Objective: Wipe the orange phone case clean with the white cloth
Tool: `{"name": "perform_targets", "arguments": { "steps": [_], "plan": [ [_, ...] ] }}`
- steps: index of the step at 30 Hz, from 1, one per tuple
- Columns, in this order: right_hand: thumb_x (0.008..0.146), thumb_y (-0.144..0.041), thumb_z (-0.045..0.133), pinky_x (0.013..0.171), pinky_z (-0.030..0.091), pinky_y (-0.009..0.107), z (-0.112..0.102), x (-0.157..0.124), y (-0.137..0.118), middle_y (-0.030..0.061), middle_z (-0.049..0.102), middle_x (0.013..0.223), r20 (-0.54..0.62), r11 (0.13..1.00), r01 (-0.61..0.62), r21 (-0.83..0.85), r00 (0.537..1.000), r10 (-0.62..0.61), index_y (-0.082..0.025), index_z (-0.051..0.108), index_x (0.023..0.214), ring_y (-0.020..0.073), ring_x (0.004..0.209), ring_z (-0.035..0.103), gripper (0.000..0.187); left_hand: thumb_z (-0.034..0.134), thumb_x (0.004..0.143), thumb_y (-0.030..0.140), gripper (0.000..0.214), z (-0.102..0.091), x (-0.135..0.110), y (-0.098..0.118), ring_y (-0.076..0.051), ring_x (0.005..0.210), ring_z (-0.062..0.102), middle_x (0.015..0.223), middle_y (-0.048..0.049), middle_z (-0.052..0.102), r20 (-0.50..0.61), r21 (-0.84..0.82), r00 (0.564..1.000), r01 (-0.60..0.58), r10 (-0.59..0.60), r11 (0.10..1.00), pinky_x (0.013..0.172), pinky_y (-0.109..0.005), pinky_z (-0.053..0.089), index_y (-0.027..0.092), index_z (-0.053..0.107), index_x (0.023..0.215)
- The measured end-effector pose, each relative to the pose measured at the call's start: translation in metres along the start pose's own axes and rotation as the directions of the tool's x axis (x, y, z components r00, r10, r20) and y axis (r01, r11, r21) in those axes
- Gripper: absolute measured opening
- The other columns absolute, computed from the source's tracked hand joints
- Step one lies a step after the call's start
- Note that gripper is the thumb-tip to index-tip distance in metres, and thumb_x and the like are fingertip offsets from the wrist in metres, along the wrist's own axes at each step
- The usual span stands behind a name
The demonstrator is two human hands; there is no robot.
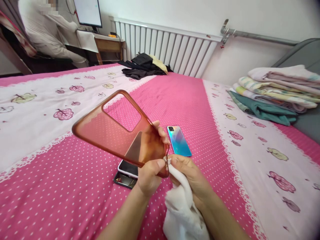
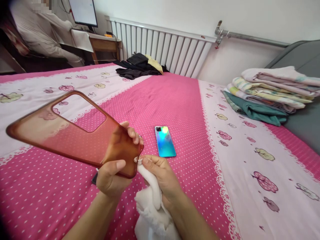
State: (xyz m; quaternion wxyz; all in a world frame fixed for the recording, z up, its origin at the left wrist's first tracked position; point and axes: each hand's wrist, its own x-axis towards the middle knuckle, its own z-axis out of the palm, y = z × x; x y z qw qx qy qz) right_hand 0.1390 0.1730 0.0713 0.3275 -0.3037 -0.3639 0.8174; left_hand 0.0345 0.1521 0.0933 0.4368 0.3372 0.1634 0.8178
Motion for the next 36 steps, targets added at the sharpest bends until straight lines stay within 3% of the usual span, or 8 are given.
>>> {"name": "perform_targets", "arguments": {
  "steps": [4,16,20,23,26,29,32,36],
  "plan": [
    [0.071,-0.031,0.073,0.034,0.017,0.013,-0.007,0.003,-0.002,-0.0085,0.039,0.044,0.14,0.971,-0.196,0.136,0.974,0.177,-0.013,0.06,0.064,0.0002,0.036,0.019,0.023,0.059,0.058,0.021,0.055,0.0,0.0,0.001,-0.017,0.083,0.044,0.093,-0.0055,0.048,0.065,0.031,0.998,-0.002,0.0,1.0,0.08,-0.028,0.044,0.018,0.059,0.113],
    [0.068,-0.023,0.074,0.033,0.018,0.011,-0.017,0.008,-0.004,-0.0098,0.035,0.041,0.23,0.929,-0.321,0.182,0.933,0.277,-0.011,0.06,0.064,-0.0004,0.035,0.018,0.018,0.053,0.055,0.024,0.051,-0.001,0.005,0.002,-0.016,0.077,0.049,0.088,-0.0064,0.052,-0.042,-0.245,0.983,0.161,-0.176,0.956,0.072,-0.028,0.05,0.014,0.059,0.105],
    [0.068,-0.023,0.074,0.032,0.021,0.011,-0.008,0.002,-0.009,-0.0087,0.039,0.04,0.099,0.965,-0.216,0.151,0.974,0.202,-0.012,0.06,0.059,-0.0002,0.033,0.024,0.02,0.049,0.066,0.031,0.043,-0.01,0.012,0.004,-0.017,0.078,0.052,0.089,-0.0079,0.055,-0.17,-0.406,0.95,0.177,-0.264,0.897,0.077,-0.033,0.051,0.011,0.059,0.103],
    [0.071,-0.028,0.073,0.036,0.032,0.011,-0.001,-0.005,-0.011,-0.0055,0.052,0.047,-0.097,0.998,0.048,0.04,0.994,-0.044,-0.015,0.066,0.066,0.0015,0.037,0.038,0.016,0.048,0.074,0.037,0.038,-0.013,0.014,0.003,-0.02,0.082,0.057,0.088,-0.0097,0.058,-0.222,-0.457,0.916,0.206,-0.335,0.865,0.083,-0.038,0.051,0.009,0.061,0.095],
    [0.08,-0.029,0.066,0.059,0.049,0.016,0.0,-0.011,-0.01,-0.0008,0.069,0.073,-0.196,0.842,0.405,-0.357,0.849,-0.491,-0.021,0.073,0.084,0.0075,0.063,0.061,0.01,0.048,0.08,0.046,0.041,-0.012,0.014,0.002,-0.022,0.086,0.059,0.087,-0.011,0.06,-0.231,-0.464,0.893,0.247,-0.386,0.851,0.088,-0.044,0.05,0.009,0.063,0.087],
    [0.082,-0.017,0.063,0.069,0.051,0.02,-0.003,-0.013,-0.008,0.0,0.071,0.086,0.009,0.342,0.545,-0.766,0.541,-0.841,-0.025,0.072,0.098,0.0108,0.076,0.064,0.02,0.046,0.082,0.054,0.048,-0.009,0.013,0.001,-0.024,0.088,0.061,0.084,-0.0115,0.062,-0.232,-0.473,0.879,0.272,-0.416,0.838,0.088,-0.044,0.051,0.009,0.064,0.083],
    [0.08,-0.007,0.061,0.063,0.052,0.021,-0.005,-0.011,-0.004,0.0016,0.069,0.084,0.302,-0.114,0.507,-0.854,0.305,-0.903,-0.023,0.068,0.109,0.0103,0.068,0.063,0.033,0.044,0.084,0.054,0.05,-0.006,0.012,0.001,-0.024,0.089,0.061,0.084,-0.012,0.063,-0.23,-0.486,0.865,0.295,-0.446,0.823,0.088,-0.043,0.052,0.009,0.064,0.082],
    [0.08,-0.005,0.062,0.064,0.051,0.022,-0.007,-0.004,0.004,0.004,0.069,0.082,0.488,-0.389,0.398,-0.831,0.183,-0.854,-0.019,0.066,0.113,0.0105,0.066,0.063,0.036,0.044,0.084,0.052,0.048,-0.004,0.012,-0.001,-0.024,0.089,0.061,0.085,-0.0123,0.062,-0.228,-0.498,0.857,0.305,-0.462,0.812,0.087,-0.043,0.052,0.009,0.064,0.081]
  ]
}}
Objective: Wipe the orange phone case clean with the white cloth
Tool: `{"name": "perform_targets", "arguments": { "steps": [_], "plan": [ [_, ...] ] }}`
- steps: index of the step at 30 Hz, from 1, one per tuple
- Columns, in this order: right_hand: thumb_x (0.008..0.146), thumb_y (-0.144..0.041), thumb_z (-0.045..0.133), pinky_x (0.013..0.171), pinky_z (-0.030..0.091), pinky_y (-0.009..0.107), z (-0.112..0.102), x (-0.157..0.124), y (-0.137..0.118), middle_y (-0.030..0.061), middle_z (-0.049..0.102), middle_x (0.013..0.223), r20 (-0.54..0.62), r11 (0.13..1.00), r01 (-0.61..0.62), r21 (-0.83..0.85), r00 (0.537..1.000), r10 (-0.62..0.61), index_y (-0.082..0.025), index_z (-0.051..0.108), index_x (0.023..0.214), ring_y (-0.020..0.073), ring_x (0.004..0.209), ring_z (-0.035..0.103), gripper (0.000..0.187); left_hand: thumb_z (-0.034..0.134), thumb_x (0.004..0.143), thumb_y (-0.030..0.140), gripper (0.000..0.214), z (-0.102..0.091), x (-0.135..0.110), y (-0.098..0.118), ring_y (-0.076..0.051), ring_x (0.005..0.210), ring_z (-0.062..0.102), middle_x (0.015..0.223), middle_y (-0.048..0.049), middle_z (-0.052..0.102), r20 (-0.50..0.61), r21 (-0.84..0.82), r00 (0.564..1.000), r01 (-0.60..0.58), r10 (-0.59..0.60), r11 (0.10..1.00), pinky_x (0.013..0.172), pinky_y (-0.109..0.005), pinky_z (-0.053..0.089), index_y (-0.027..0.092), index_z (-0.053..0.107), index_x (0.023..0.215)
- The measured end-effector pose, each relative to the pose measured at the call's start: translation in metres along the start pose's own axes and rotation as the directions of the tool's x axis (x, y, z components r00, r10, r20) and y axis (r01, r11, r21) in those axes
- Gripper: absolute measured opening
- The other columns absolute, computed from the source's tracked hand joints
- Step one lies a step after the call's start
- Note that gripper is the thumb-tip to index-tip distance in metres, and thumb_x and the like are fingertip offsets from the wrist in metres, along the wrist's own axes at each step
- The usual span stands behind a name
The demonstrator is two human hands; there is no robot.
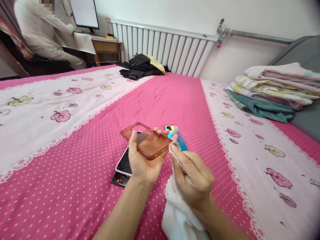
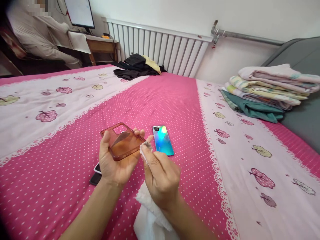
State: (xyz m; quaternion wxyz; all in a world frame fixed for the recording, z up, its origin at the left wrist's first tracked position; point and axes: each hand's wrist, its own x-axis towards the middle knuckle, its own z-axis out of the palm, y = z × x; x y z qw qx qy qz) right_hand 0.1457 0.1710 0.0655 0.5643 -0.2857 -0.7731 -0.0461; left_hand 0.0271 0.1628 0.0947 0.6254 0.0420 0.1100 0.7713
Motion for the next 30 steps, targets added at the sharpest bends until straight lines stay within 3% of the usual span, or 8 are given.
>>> {"name": "perform_targets", "arguments": {
  "steps": [4,12,18,24,27,30],
  "plan": [
    [0.078,-0.005,0.065,0.059,0.048,0.021,0.003,-0.002,0.0,0.004,0.069,0.075,-0.003,0.995,0.045,-0.086,0.999,-0.046,-0.015,0.069,0.103,0.0103,0.061,0.063,0.028,0.046,0.083,0.05,0.045,0.0,0.0,-0.002,-0.023,0.088,0.06,0.082,-0.0112,0.061,-0.03,-0.012,0.999,-0.018,0.018,1.0,0.087,-0.043,0.052,0.009,0.063,0.077],
    [0.079,-0.005,0.063,0.061,0.049,0.022,-0.001,0.003,0.001,0.0056,0.07,0.076,0.065,0.999,-0.008,-0.039,0.998,0.01,-0.012,0.069,0.098,0.0118,0.063,0.064,0.021,0.044,0.085,0.044,0.038,0.001,-0.001,-0.005,-0.02,0.079,0.058,0.081,-0.008,0.057,-0.067,0.015,0.998,-0.015,0.016,1.0,0.087,-0.044,0.05,0.011,0.06,0.077],
    [0.082,-0.006,0.059,0.066,0.053,0.022,-0.003,0.006,0.002,0.0046,0.07,0.08,0.134,0.959,-0.182,0.219,0.979,0.155,-0.015,0.07,0.095,0.0119,0.069,0.065,0.02,0.045,0.082,0.04,0.03,0.001,-0.003,-0.009,-0.019,0.079,0.056,0.083,-0.0058,0.055,-0.003,0.053,0.996,-0.09,0.09,0.995,0.089,-0.046,0.047,0.014,0.059,0.083],
    [0.083,-0.012,0.059,0.061,0.053,0.022,-0.006,0.012,0.0,0.0002,0.069,0.074,0.278,0.854,-0.403,0.33,0.906,0.32,-0.019,0.071,0.086,0.0116,0.067,0.064,0.014,0.041,0.081,0.038,0.028,0.001,-0.004,-0.009,-0.019,0.078,0.056,0.084,-0.0055,0.056,0.072,0.073,0.99,-0.13,0.124,0.989,0.091,-0.047,0.045,0.016,0.059,0.088],
    [0.083,-0.011,0.058,0.063,0.053,0.023,-0.006,0.011,0.003,0.0011,0.07,0.077,0.243,0.893,-0.337,0.3,0.932,0.27,-0.02,0.071,0.089,0.0117,0.068,0.065,0.016,0.043,0.08,0.036,0.025,0.002,-0.005,-0.009,-0.019,0.077,0.057,0.083,-0.0048,0.057,0.061,0.085,0.989,-0.139,0.134,0.987,0.092,-0.046,0.044,0.017,0.059,0.086],
    [0.083,-0.008,0.058,0.063,0.052,0.021,-0.004,0.007,0.007,0.0021,0.07,0.079,0.143,0.984,-0.113,0.138,0.985,0.093,-0.02,0.07,0.095,0.0109,0.067,0.065,0.022,0.045,0.08,0.036,0.023,0.002,-0.005,-0.008,-0.019,0.076,0.058,0.082,-0.0047,0.057,0.032,0.092,0.991,-0.131,0.129,0.987,0.09,-0.045,0.045,0.018,0.059,0.083]
  ]
}}
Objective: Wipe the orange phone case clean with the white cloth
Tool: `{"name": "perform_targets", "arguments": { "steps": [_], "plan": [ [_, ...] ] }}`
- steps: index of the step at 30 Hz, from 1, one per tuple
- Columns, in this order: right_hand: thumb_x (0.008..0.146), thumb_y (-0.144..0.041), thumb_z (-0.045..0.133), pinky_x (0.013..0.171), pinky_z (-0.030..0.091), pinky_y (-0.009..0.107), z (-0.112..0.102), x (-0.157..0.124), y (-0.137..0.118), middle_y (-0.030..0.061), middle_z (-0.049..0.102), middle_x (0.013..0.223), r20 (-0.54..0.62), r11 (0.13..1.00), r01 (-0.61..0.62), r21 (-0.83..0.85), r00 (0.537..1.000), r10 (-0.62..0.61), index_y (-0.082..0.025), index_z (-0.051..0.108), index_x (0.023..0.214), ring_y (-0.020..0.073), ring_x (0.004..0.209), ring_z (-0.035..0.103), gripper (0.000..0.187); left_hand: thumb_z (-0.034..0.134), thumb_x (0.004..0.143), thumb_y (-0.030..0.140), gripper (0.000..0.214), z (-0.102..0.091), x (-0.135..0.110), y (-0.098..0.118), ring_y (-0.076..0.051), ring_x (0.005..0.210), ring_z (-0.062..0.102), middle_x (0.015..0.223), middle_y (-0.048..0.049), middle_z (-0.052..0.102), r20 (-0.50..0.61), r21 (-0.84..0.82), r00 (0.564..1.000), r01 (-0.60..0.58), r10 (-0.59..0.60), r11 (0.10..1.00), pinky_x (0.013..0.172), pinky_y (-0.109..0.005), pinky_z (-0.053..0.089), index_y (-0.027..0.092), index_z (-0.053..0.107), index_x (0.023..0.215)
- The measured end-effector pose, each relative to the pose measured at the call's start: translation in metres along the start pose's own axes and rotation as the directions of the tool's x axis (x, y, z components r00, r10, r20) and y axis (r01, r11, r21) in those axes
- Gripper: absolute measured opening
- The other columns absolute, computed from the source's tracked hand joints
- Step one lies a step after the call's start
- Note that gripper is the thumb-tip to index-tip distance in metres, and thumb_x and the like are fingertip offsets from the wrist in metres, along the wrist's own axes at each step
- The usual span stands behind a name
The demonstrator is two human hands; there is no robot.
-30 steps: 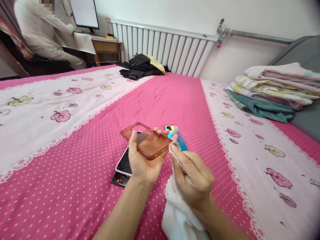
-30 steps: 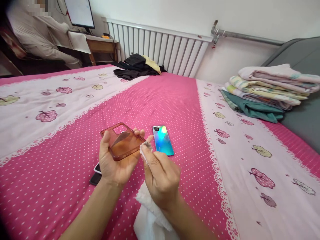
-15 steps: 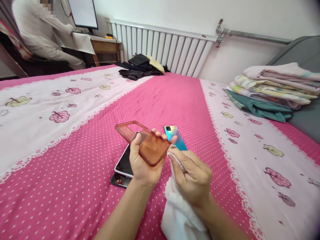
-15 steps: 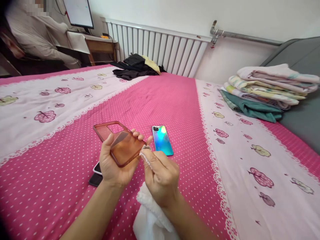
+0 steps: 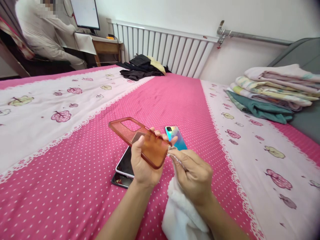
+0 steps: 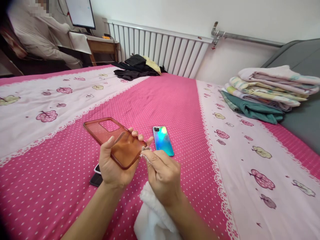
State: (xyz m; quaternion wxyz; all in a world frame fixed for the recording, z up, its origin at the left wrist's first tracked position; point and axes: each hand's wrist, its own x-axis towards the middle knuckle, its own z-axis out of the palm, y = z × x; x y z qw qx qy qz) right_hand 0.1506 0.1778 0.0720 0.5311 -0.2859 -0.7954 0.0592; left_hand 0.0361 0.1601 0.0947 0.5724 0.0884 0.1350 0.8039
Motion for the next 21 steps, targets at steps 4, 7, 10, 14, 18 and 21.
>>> {"name": "perform_targets", "arguments": {
  "steps": [4,7,10,14,18,21],
  "plan": [
    [0.082,-0.006,0.059,0.059,0.047,0.02,0.0019,-0.0021,0.0029,0.0008,0.068,0.07,-0.047,0.943,0.155,-0.294,0.983,-0.176,-0.02,0.07,0.096,0.0096,0.06,0.062,0.023,0.042,0.082,0.035,0.025,0.0,0.0007,-0.0004,-0.019,0.077,0.058,0.082,-0.005,0.058,-0.017,-0.008,1.0,0.015,-0.015,1.0,0.088,-0.044,0.047,0.017,0.059,0.082],
    [0.081,-0.003,0.059,0.058,0.045,0.019,0.003,-0.0032,0.0025,0.0006,0.066,0.066,-0.064,0.916,0.151,-0.371,0.98,-0.188,-0.018,0.07,0.097,0.0095,0.058,0.061,0.024,0.041,0.082,0.034,0.025,0.0022,-0.0001,-0.0012,-0.019,0.076,0.058,0.08,-0.0049,0.057,-0.042,-0.01,0.999,0.015,-0.015,1.0,0.087,-0.044,0.048,0.017,0.059,0.08],
    [0.081,-0.002,0.059,0.061,0.046,0.02,0.0041,-0.0053,0.0021,0.0021,0.066,0.067,-0.064,0.914,0.124,-0.386,0.985,-0.16,-0.015,0.071,0.096,0.0105,0.062,0.063,0.024,0.042,0.082,0.034,0.025,0.0039,-0.0009,-0.0015,-0.018,0.074,0.057,0.079,-0.005,0.058,-0.076,-0.022,0.996,0.034,-0.036,0.999,0.085,-0.044,0.049,0.016,0.059,0.078],
    [0.082,-0.005,0.058,0.061,0.047,0.02,0.006,-0.0076,0.002,0.0018,0.068,0.071,-0.103,0.923,0.061,-0.379,0.989,-0.108,-0.018,0.071,0.096,0.0108,0.064,0.064,0.023,0.045,0.082,0.035,0.026,0.0024,0.0005,-0.0004,-0.019,0.074,0.059,0.077,-0.0063,0.059,-0.126,-0.047,0.988,0.084,-0.09,0.995,0.083,-0.044,0.051,0.014,0.06,0.075],
    [0.081,-0.005,0.058,0.062,0.05,0.02,0.0049,-0.0049,0.0015,0.0015,0.071,0.078,-0.154,0.947,-0.007,-0.322,0.987,-0.046,-0.021,0.07,0.099,0.0108,0.065,0.065,0.026,0.046,0.081,0.038,0.032,-0.0002,0.0032,0.002,-0.022,0.077,0.06,0.076,-0.0092,0.061,-0.173,-0.089,0.974,0.132,-0.146,0.987,0.083,-0.046,0.051,0.012,0.061,0.071],
    [0.081,-0.005,0.059,0.067,0.053,0.022,0.0002,0.0001,-0.0008,0.004,0.072,0.083,-0.186,0.967,-0.049,-0.251,0.983,0.002,-0.018,0.07,0.097,0.0128,0.072,0.067,0.023,0.046,0.082,0.039,0.035,-0.0012,0.0042,0.0032,-0.023,0.08,0.06,0.077,-0.0108,0.061,-0.16,-0.119,0.974,0.144,-0.162,0.982,0.084,-0.045,0.052,0.011,0.062,0.069]
  ]
}}
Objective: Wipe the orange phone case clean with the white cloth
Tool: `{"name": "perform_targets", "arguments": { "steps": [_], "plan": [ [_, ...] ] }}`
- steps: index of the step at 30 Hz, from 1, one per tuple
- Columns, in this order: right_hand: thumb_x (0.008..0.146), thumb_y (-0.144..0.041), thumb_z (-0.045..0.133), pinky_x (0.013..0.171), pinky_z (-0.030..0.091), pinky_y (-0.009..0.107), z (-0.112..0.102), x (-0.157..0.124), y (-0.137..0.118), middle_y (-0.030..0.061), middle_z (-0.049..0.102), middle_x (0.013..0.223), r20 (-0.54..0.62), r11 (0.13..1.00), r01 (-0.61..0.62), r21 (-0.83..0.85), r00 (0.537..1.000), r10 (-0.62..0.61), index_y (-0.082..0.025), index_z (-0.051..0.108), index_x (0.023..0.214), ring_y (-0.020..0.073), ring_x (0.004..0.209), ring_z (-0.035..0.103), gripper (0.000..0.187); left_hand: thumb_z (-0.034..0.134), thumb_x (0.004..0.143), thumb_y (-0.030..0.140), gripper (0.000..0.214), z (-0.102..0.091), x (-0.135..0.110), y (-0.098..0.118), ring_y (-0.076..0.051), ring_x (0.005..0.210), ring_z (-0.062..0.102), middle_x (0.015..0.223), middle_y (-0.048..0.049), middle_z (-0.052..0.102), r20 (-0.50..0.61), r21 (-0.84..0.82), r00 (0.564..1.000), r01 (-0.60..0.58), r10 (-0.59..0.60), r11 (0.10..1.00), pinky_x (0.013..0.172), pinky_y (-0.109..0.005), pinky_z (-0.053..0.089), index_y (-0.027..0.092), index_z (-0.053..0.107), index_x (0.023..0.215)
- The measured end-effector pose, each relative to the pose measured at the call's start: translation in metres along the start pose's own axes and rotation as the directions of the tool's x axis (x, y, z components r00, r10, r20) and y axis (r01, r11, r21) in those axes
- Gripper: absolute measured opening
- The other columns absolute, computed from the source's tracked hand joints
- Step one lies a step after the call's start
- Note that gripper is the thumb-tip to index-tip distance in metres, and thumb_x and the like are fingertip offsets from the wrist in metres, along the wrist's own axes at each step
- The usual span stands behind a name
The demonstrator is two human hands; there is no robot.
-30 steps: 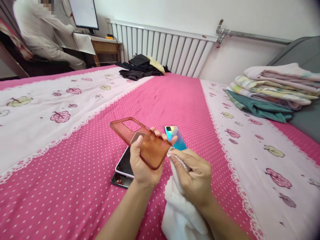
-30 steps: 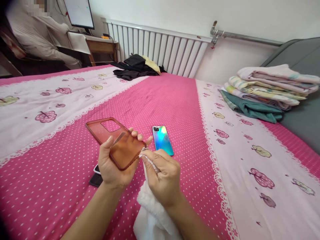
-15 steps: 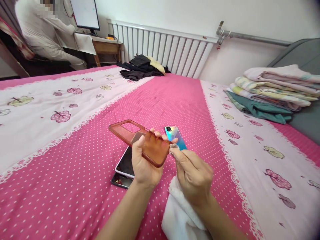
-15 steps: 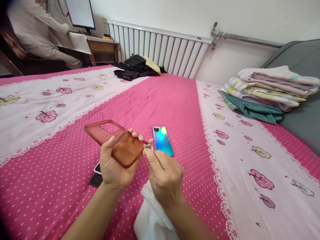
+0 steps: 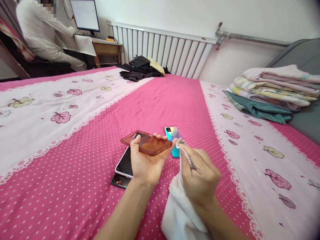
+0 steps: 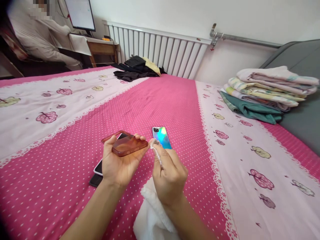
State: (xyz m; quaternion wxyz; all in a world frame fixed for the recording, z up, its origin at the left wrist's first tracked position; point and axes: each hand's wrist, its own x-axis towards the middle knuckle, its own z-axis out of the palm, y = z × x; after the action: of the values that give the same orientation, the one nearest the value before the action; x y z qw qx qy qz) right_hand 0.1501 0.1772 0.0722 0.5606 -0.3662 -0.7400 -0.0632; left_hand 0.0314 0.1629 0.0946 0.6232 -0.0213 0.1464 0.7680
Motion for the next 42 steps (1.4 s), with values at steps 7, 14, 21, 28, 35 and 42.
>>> {"name": "perform_targets", "arguments": {
  "steps": [7,14,21,28,35,42],
  "plan": [
    [0.08,-0.005,0.06,0.061,0.054,0.023,-0.013,0.008,-0.011,0.0029,0.069,0.079,0.036,0.973,-0.069,0.22,0.997,0.063,-0.019,0.069,0.095,0.013,0.068,0.065,0.023,0.048,0.08,0.04,0.036,-0.001,0.002,-0.002,-0.023,0.079,0.06,0.077,-0.0117,0.059,-0.005,-0.024,1.0,0.025,-0.025,0.999,0.083,-0.044,0.053,0.009,0.061,0.069],
    [0.08,-0.003,0.06,0.063,0.055,0.022,-0.011,0.002,-0.02,0.0035,0.07,0.085,0.131,0.929,0.008,0.369,0.99,-0.06,-0.02,0.066,0.107,0.0112,0.071,0.065,0.032,0.046,0.081,0.041,0.036,-0.002,0.0,-0.006,-0.023,0.08,0.06,0.075,-0.0104,0.059,-0.01,-0.013,0.999,0.049,-0.049,0.999,0.088,-0.05,0.049,0.01,0.061,0.07],
    [0.076,-0.005,0.064,0.06,0.053,0.02,-0.004,-0.002,-0.019,0.0023,0.071,0.075,0.055,0.967,0.123,0.221,0.989,-0.138,-0.018,0.069,0.098,0.0105,0.062,0.065,0.025,0.049,0.079,0.04,0.031,0.0,-0.001,-0.012,-0.021,0.076,0.061,0.071,-0.0073,0.06,-0.053,-0.04,0.998,0.036,-0.038,0.999,0.088,-0.049,0.049,0.013,0.06,0.069],
    [0.074,-0.009,0.067,0.06,0.054,0.019,-0.004,-0.007,-0.019,0.0016,0.07,0.07,-0.045,0.986,0.07,0.154,0.997,-0.064,-0.019,0.068,0.085,0.012,0.061,0.066,0.015,0.051,0.078,0.04,0.028,-0.002,-0.006,-0.024,-0.022,0.075,0.063,0.07,-0.0048,0.06,-0.083,-0.011,0.997,-0.009,0.008,1.0,0.087,-0.047,0.048,0.015,0.059,0.071],
    [0.077,-0.006,0.058,0.055,0.051,0.02,-0.003,-0.005,-0.016,0.0006,0.066,0.069,0.041,0.978,-0.002,0.207,0.999,-0.006,-0.019,0.066,0.091,0.0111,0.057,0.062,0.02,0.049,0.08,0.035,0.024,0.0,-0.005,-0.025,-0.016,0.069,0.061,0.07,-0.0024,0.061,-0.058,-0.03,0.996,-0.069,0.067,0.997,0.086,-0.039,0.049,0.016,0.06,0.071],
    [0.077,-0.006,0.056,0.056,0.049,0.021,-0.004,-0.005,-0.015,0.0012,0.063,0.069,0.186,0.956,-0.115,0.271,0.98,0.065,-0.016,0.065,0.085,0.0108,0.059,0.059,0.015,0.047,0.082,0.036,0.026,-0.002,-0.003,-0.02,-0.015,0.07,0.061,0.072,-0.002,0.061,-0.035,0.031,0.991,-0.125,0.126,0.992,0.085,-0.04,0.051,0.016,0.06,0.073]
  ]
}}
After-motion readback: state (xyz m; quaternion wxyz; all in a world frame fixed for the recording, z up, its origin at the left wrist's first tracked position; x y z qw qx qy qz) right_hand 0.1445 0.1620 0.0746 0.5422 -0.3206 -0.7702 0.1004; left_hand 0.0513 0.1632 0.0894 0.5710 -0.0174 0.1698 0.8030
